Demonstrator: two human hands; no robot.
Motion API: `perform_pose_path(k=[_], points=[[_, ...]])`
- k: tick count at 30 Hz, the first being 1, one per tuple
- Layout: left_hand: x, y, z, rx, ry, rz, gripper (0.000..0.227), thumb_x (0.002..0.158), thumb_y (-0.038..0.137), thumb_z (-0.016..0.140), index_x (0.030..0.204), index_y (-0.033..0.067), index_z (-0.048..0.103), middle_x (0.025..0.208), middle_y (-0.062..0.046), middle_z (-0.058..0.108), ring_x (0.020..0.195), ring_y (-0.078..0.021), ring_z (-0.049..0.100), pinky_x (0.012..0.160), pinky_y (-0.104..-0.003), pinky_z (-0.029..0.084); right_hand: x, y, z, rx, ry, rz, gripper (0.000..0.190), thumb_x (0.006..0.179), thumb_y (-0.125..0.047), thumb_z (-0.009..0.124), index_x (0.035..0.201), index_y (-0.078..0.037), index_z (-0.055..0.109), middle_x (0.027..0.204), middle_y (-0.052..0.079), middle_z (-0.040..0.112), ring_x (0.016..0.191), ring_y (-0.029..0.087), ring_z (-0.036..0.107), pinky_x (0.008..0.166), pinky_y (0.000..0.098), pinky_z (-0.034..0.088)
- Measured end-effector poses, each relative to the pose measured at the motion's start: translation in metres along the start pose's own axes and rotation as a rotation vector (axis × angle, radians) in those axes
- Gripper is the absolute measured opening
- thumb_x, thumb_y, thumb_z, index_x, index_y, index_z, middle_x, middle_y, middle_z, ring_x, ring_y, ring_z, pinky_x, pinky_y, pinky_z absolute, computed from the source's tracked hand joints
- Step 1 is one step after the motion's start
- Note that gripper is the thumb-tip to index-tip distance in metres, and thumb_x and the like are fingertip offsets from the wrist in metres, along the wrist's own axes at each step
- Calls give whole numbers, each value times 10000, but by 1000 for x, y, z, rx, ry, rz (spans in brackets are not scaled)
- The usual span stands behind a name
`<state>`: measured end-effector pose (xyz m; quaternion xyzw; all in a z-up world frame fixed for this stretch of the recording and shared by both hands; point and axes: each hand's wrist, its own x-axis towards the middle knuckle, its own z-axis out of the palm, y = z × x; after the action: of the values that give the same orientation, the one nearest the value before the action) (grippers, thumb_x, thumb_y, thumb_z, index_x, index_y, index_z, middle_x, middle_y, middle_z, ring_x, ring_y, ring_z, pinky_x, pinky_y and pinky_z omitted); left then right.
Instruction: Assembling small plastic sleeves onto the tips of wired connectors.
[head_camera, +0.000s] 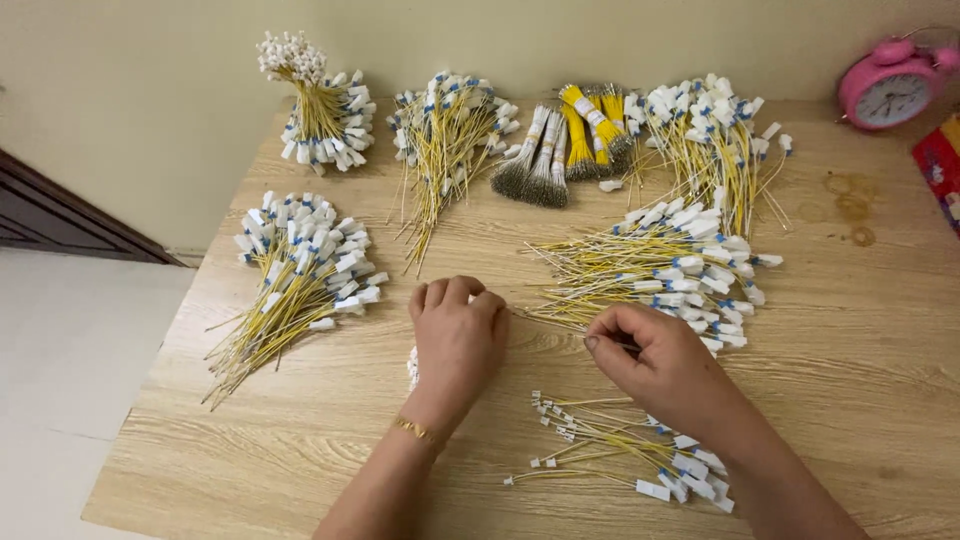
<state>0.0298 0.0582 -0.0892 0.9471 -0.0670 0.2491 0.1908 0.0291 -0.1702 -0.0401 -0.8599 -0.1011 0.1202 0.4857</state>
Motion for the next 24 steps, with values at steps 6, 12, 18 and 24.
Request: perform_pose_path(k=[6, 12, 18, 24], points=[[-11, 33, -29, -1050, -184, -607, 152, 865, 240, 801, 950, 114, 804, 842, -81, 777, 877, -191, 717, 805, -363, 574, 1, 8, 5, 128, -35, -47, 132, 910, -107, 668, 886, -10, 753, 684, 120, 653, 674, 182, 576, 626, 357, 517], [-26, 33, -22, -1886, -324, -913, 149, 924, 81, 709, 984, -55, 711, 875, -153, 704, 833, -226, 657, 872, -360, 568, -5, -16, 9, 52, -15, -73, 52, 825, -55, 701, 813, -49, 751, 639, 8, 621, 526, 109, 477, 474, 257, 380], [-32, 33, -22, -2032, -353, -918, 141, 969, 94, 673, 997, -43, 692, 895, -145, 708, 822, -212, 663, 842, -350, 573, -11, -27, 10, 13, 14, -68, 58, 821, -72, 689, 800, -51, 738, 660, 8, 634, 532, 113, 474, 479, 265, 382], [-34, 31, -22, -2016, -372, -952, 160, 975, 91, 663, 1038, -53, 692, 918, -165, 720, 829, -216, 678, 836, -347, 579, -10, -31, 11, 1, -2, -24, 67, 823, -87, 693, 806, -45, 743, 656, 20, 664, 531, 114, 505, 487, 262, 407]])
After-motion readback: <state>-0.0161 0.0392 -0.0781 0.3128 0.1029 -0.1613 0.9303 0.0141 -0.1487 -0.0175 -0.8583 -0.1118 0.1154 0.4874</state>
